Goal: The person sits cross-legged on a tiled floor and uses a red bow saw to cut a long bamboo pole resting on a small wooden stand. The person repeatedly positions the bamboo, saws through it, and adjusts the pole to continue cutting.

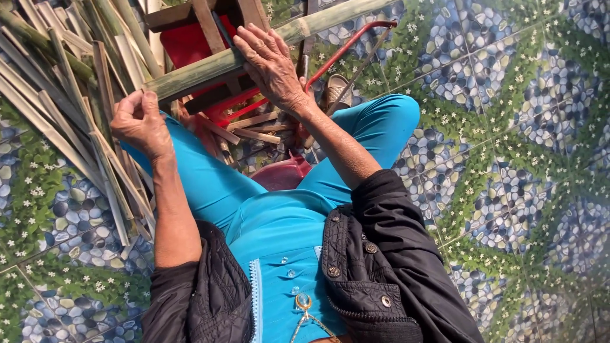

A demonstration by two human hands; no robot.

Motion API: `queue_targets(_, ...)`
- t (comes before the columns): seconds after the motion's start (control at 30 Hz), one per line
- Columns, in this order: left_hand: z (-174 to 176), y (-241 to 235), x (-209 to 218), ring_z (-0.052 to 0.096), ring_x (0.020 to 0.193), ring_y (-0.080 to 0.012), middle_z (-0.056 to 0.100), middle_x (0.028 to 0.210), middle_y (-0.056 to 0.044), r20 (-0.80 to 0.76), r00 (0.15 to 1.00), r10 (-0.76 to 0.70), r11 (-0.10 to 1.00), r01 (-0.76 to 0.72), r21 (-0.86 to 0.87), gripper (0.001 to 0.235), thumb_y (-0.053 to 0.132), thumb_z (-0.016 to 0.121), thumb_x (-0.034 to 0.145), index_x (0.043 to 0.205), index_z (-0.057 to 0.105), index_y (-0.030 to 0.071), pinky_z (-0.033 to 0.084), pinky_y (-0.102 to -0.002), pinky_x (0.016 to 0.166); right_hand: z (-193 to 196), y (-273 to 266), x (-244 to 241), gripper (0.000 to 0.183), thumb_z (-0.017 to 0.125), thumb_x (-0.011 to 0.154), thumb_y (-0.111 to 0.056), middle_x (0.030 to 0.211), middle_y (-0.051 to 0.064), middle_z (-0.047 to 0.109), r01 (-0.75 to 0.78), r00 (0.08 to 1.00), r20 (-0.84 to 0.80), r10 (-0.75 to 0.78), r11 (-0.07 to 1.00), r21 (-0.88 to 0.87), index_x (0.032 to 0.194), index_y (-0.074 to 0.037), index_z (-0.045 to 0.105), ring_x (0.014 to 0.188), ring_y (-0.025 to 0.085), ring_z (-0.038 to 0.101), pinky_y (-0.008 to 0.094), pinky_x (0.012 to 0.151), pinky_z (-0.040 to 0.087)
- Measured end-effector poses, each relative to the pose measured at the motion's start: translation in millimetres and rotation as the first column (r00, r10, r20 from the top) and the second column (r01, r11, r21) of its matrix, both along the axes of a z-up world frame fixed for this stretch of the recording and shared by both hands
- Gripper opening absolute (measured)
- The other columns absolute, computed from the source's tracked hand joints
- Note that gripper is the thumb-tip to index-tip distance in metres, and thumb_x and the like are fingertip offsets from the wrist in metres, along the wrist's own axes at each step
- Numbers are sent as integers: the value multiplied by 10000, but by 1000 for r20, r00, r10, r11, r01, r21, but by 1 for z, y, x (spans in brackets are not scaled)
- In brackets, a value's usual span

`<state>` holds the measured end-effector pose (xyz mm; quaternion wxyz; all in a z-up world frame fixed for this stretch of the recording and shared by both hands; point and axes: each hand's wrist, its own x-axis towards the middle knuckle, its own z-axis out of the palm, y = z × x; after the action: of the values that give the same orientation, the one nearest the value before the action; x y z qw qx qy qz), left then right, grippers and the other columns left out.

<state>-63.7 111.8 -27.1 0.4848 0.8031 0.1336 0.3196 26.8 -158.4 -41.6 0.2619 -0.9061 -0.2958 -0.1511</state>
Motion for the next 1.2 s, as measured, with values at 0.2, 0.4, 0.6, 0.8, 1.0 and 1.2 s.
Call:
queue_targets(0.2,-3,0,1,538,595,-103,612,899,-98,-7,1000,-23,999,23,31,117,-24,758,936,1013,765,-112,546,-210,434,-9,-2,3,452,618,1062,-307,1573,11,426,19,1000,10,-18,999,-49,1483,-172,525,1496,184,314,439,1285,167)
queue_targets(0.4,-5,6,-2,546,533,-102,681,851,-128,-6,999,-43,999,43,-26,141,-52,800,950,851,703,-78,523,-215,379,-12,0,3,447,539,1071,-376,1565,6,434,4,1000,1,-4,1000,-22,1469,-173,529,1495,198,325,454,1286,187)
queue_targets(0.6,-9,8,-2,500,541,-104,645,832,-112,7,999,-49,999,49,-5,170,-58,811,954,839,686,-66,499,-220,376,-12,1,4,432,578,1067,-342,1564,6,429,1,1000,16,0,999,-32,1464,-173,542,1491,197,330,449,1281,198)
queue_targets(0.8,1,0,0,509,593,-95,604,931,-91,-61,998,-11,1000,11,-5,143,-22,744,924,1051,777,-78,501,-183,371,-16,2,6,429,553,1069,-375,1560,-10,438,34,999,14,-34,998,-49,1460,-200,538,1488,184,335,450,1286,190)
queue_targets(1.0,-11,12,-2,539,550,-95,648,879,-116,-40,998,-51,991,45,-123,133,-51,809,951,867,713,-85,488,-200,359,-17,2,6,442,555,1067,-383,1567,-15,425,23,1000,15,-22,998,-62,1467,-195,534,1491,187,326,451,1286,190)
queue_targets(1.2,-10,11,-1,540,537,-104,674,861,-127,-28,998,-60,995,57,-77,155,-50,816,951,850,701,-75,478,-209,353,-14,1,5,433,567,1061,-372,1555,-7,444,16,1000,14,-16,999,-40,1453,-188,547,1484,196,339,457,1284,198)
